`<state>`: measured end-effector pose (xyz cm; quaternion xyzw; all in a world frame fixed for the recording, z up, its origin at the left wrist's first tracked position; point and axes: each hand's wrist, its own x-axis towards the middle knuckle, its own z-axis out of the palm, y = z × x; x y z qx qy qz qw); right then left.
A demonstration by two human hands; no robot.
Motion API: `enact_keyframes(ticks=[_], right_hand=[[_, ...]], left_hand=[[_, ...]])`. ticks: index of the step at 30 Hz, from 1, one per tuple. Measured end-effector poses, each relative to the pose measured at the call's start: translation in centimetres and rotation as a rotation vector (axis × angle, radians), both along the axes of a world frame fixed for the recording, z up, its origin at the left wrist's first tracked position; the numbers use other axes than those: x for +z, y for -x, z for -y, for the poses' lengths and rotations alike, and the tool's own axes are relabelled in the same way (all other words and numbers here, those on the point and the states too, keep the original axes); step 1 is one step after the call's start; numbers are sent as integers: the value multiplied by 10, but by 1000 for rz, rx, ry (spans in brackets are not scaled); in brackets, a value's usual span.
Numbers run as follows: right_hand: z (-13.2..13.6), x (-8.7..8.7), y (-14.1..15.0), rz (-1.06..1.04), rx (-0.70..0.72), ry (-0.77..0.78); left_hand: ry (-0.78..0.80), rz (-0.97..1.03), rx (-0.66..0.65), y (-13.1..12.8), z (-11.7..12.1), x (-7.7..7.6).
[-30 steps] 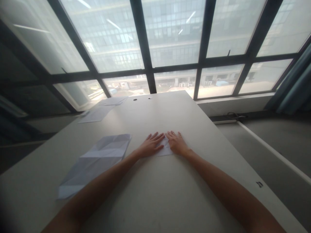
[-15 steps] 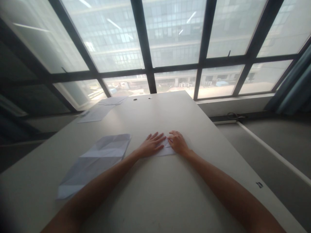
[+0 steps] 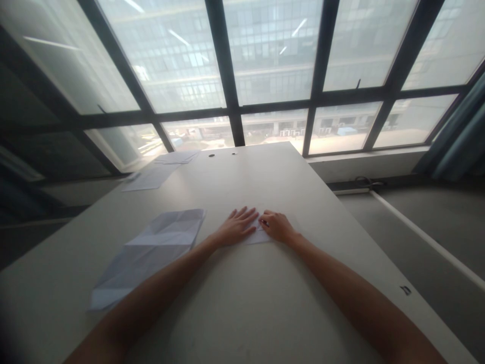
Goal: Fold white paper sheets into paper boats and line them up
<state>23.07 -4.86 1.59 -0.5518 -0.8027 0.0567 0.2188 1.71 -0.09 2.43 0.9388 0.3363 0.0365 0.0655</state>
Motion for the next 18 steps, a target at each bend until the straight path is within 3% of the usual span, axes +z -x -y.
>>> enact_keyframes(ticks=[6,18], right_hand=[[-1,1,4,40,-76,36],[4,6,5,152,-66,-28]], left_hand=[[-13,13,5,0,-1,-3],[-34,31,3,0,-4,-7]])
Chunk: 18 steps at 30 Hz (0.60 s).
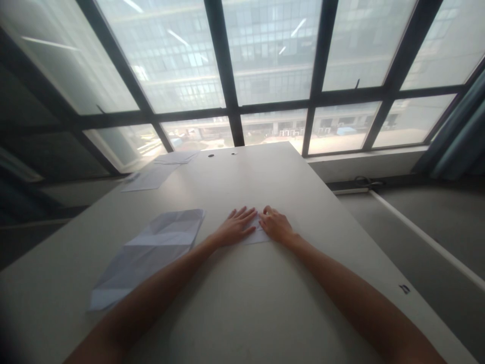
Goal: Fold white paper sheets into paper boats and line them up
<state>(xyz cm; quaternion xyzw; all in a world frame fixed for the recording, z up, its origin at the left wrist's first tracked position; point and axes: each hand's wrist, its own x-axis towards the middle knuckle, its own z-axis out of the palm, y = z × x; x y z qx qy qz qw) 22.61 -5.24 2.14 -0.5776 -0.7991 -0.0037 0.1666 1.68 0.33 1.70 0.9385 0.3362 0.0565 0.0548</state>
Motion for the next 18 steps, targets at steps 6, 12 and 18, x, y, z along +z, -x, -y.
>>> enact_keyframes(ticks=[6,12,18], right_hand=[[-2,0,0,7,33,-34],[-5,-5,-1,-13,10,-58],[-11,-20,-2,-57,-99,-85]], left_hand=[[-6,-1,-8,0,0,-1],[-5,-6,-8,1,0,0],[6,-17,-7,1,0,2]])
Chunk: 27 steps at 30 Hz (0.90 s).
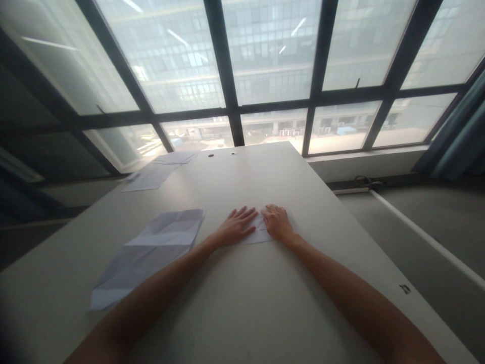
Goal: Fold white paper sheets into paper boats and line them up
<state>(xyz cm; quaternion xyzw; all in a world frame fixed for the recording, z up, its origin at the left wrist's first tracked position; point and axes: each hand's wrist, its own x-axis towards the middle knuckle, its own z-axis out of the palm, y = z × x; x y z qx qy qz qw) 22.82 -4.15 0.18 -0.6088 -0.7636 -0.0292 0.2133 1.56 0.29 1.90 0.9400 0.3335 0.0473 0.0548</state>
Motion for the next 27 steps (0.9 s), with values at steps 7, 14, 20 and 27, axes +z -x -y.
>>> enact_keyframes(ticks=[7,14,20,27], right_hand=[[-4,-8,-12,-70,-287,-42],[-5,-1,-9,-156,-13,-103],[-5,-4,-7,-113,198,-51],[-4,0,-7,-80,288,33]], left_hand=[[17,-13,4,0,-1,-2],[8,12,-1,-1,0,0],[-5,18,4,-1,0,-2],[-10,37,37,-2,-6,-9]])
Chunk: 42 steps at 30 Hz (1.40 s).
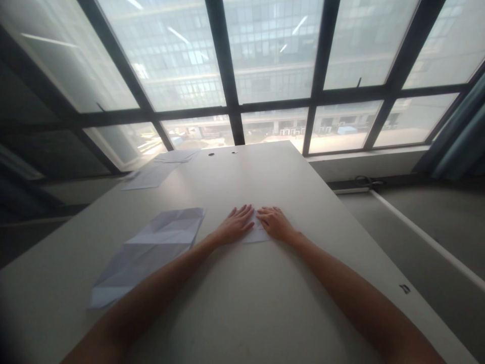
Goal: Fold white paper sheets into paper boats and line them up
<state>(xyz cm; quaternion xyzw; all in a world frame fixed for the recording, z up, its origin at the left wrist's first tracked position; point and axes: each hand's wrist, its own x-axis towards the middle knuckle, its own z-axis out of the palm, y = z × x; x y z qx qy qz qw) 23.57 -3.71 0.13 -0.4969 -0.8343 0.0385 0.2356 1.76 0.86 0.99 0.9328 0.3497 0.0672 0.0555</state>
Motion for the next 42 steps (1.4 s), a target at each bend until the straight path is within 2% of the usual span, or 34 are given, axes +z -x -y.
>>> enact_keyframes(ticks=[7,9,14,25,29,33,36,39,42], right_hand=[[6,7,5,39,-47,11],[6,7,5,39,-53,16],[5,5,4,26,-51,35],[4,5,4,13,-60,46],[4,5,4,10,-59,48],[3,4,4,1,-66,40],[3,4,5,0,-78,32],[4,3,5,-4,-88,29],[5,4,6,-12,-89,27]], left_hand=[[-82,96,364,1,-8,-8],[-98,112,411,3,-9,-9],[-128,129,417,3,-9,-9],[-209,233,355,2,-7,-2],[-225,289,315,1,-4,5],[-226,335,180,0,1,14],[-124,344,55,-2,4,17],[-9,301,-73,-2,7,20],[-27,238,-154,-3,11,21]])
